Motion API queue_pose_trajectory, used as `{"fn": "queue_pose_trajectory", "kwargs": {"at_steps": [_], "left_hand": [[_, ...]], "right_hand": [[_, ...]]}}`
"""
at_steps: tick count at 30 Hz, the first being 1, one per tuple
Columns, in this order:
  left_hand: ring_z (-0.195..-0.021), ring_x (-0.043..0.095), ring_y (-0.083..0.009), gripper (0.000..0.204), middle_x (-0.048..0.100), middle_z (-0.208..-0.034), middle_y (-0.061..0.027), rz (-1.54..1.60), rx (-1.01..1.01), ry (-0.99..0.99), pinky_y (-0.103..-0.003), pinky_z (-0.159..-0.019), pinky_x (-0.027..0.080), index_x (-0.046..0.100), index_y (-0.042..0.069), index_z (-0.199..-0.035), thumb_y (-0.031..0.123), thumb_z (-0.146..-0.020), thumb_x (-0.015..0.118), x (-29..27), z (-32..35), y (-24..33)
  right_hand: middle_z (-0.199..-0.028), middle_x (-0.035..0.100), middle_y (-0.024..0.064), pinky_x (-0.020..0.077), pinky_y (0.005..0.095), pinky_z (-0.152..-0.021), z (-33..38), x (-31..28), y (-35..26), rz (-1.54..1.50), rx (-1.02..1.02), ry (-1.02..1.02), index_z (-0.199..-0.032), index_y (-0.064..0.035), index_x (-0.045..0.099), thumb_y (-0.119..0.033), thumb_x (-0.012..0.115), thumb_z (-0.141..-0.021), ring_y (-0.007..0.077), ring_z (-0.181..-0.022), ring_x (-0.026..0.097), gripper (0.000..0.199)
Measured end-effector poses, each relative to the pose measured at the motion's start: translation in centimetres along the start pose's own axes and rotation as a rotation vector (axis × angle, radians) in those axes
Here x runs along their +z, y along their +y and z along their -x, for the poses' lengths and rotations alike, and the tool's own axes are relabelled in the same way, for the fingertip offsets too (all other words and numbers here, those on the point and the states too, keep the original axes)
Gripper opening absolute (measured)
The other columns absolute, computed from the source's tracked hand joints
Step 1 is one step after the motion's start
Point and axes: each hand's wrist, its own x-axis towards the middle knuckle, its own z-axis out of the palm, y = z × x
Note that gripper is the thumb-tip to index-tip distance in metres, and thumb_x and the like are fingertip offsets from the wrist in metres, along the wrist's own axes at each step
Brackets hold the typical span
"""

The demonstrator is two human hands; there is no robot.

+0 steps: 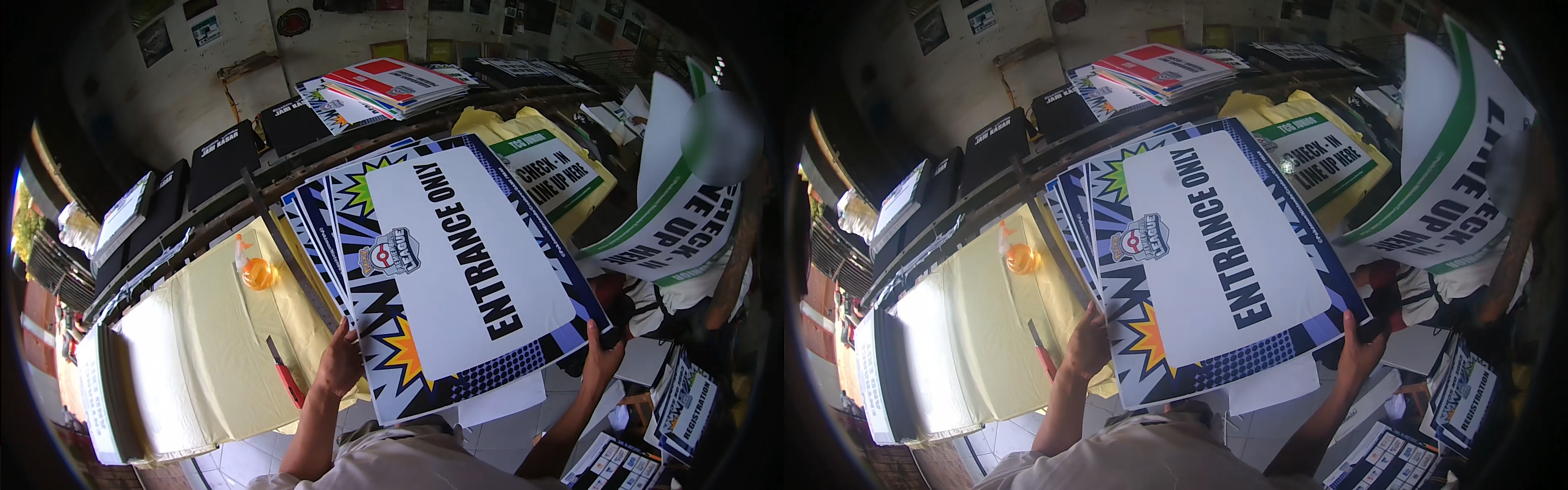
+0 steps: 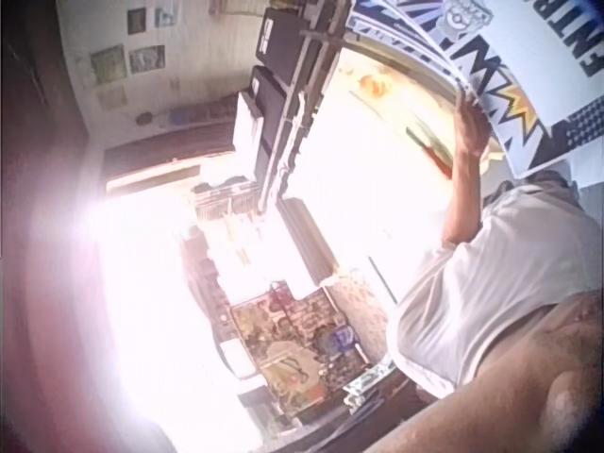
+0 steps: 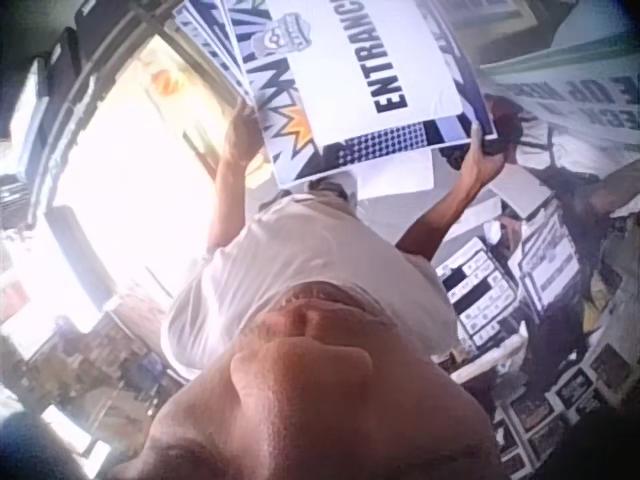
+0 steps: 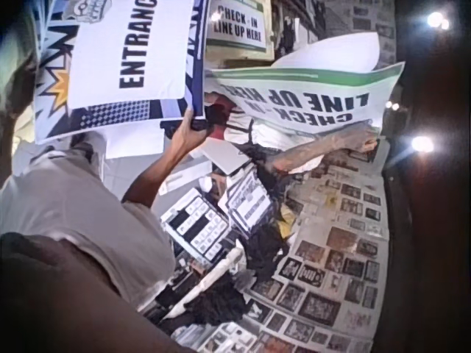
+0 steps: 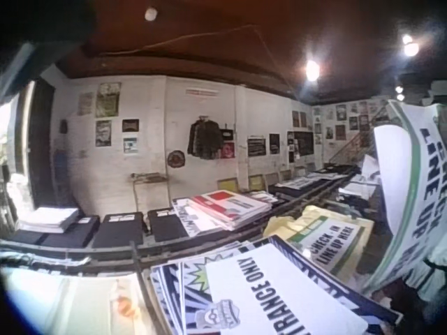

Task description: The person assembles a sign by cutting a white board with a utility knife and a metal ruler. They then place a printed 'Entrance and Exit' graphic onto the board and wipe the surface with a black cloth. The person handles the sign multiple times, flipping it and wiping it again before placing it on a stack.

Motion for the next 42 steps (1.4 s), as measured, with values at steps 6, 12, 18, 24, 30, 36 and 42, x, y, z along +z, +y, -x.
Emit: {"fn": "queue_pose_trajectory", "kwargs": {"at_steps": [6, 12, 18, 24, 30, 36, 42], "left_hand": [[-0.135, 0.054, -0.0345, 0.074, 0.056, -0.149, -0.0199, -0.028, 0.033, 0.064, -0.048, -0.115, 0.042, 0.046, 0.000, -0.153, 0.058, -0.108, 0.042, 1.8, 1.2, 1.7], [-0.132, 0.054, -0.0315, 0.073, 0.057, -0.145, -0.0153, -0.006, 0.013, 0.097, -0.047, -0.113, 0.044, 0.053, 0.006, -0.148, 0.064, -0.104, 0.048, 1.6, 1.1, 1.5], [-0.122, 0.061, -0.0263, 0.065, 0.066, -0.135, -0.0126, -0.010, 0.063, 0.154, -0.044, -0.107, 0.048, 0.059, 0.007, -0.142, 0.060, -0.105, 0.048, 0.2, 2.5, 2.6], [-0.105, 0.071, -0.0162, 0.048, 0.075, -0.122, -0.0007, 0.122, 0.172, 0.087, -0.039, -0.099, 0.053, 0.065, 0.011, -0.136, 0.046, -0.110, 0.046, -0.1, 3.9, 4.4], [-0.105, 0.071, -0.0205, 0.046, 0.072, -0.125, -0.0113, -0.020, 0.569, 0.354, -0.042, -0.099, 0.056, 0.057, 0.005, -0.144, 0.036, -0.111, 0.047, 2.0, 8.6, 8.4], [-0.087, 0.068, -0.0157, 0.043, 0.074, -0.103, -0.0120, -0.789, 0.850, 0.101, -0.034, -0.082, 0.056, 0.063, -0.004, -0.130, 0.031, -0.105, 0.061, 15.4, 14.9, 6.5], [-0.111, 0.063, -0.0362, 0.062, 0.059, -0.122, -0.0171, -1.630, 1.145, -0.471, -0.046, -0.089, 0.057, 0.063, 0.004, -0.133, 0.031, -0.082, 0.084, 29.2, 8.6, 0.3]], "right_hand": [[-0.116, 0.070, 0.0141, 0.0482, 0.0366, -0.098, 0.6, 0.2, -5.3, -0.008, -0.013, 0.077, -0.125, 0.0066, 0.065, -0.023, 0.082, -0.092, 0.0233, -0.106, 0.063, 0.047], [-0.115, 0.070, 0.0127, 0.0484, 0.0358, -0.098, 0.3, -0.5, -7.4, -0.015, -0.087, 0.084, -0.124, 0.0049, 0.066, -0.019, 0.081, -0.092, 0.0235, -0.105, 0.065, 0.042], [-0.114, 0.072, 0.0133, 0.0495, 0.0360, -0.098, 1.9, -0.6, -11.1, -0.087, -0.020, 0.094, -0.125, 0.0062, 0.067, -0.022, 0.082, -0.091, 0.0230, -0.104, 0.066, 0.046], [-0.121, 0.069, 0.0107, 0.0439, 0.0349, -0.103, -2.3, -1.1, -9.5, -0.127, 0.199, 0.016, -0.128, 0.0003, 0.065, -0.025, 0.083, -0.089, 0.0225, -0.112, 0.063, 0.049], [-0.108, 0.074, 0.0080, 0.0502, 0.0329, -0.090, -2.8, -2.1, -10.6, -0.275, 0.327, -0.067, -0.117, 0.0000, 0.073, -0.029, 0.083, -0.088, 0.0192, -0.098, 0.068, 0.043], [-0.100, 0.072, 0.0097, 0.0526, 0.0336, -0.074, -0.5, -4.5, -14.4, -0.147, 0.386, -0.060, -0.108, 0.0000, 0.073, -0.052, 0.077, -0.091, 0.0159, -0.087, 0.066, 0.055], [-0.104, 0.072, 0.0111, 0.0488, 0.0352, -0.089, -0.1, -5.7, -13.1, -0.098, 0.422, -0.140, -0.115, 0.0004, 0.071, -0.050, 0.068, -0.097, 0.0204, -0.096, 0.065, 0.054]]}}
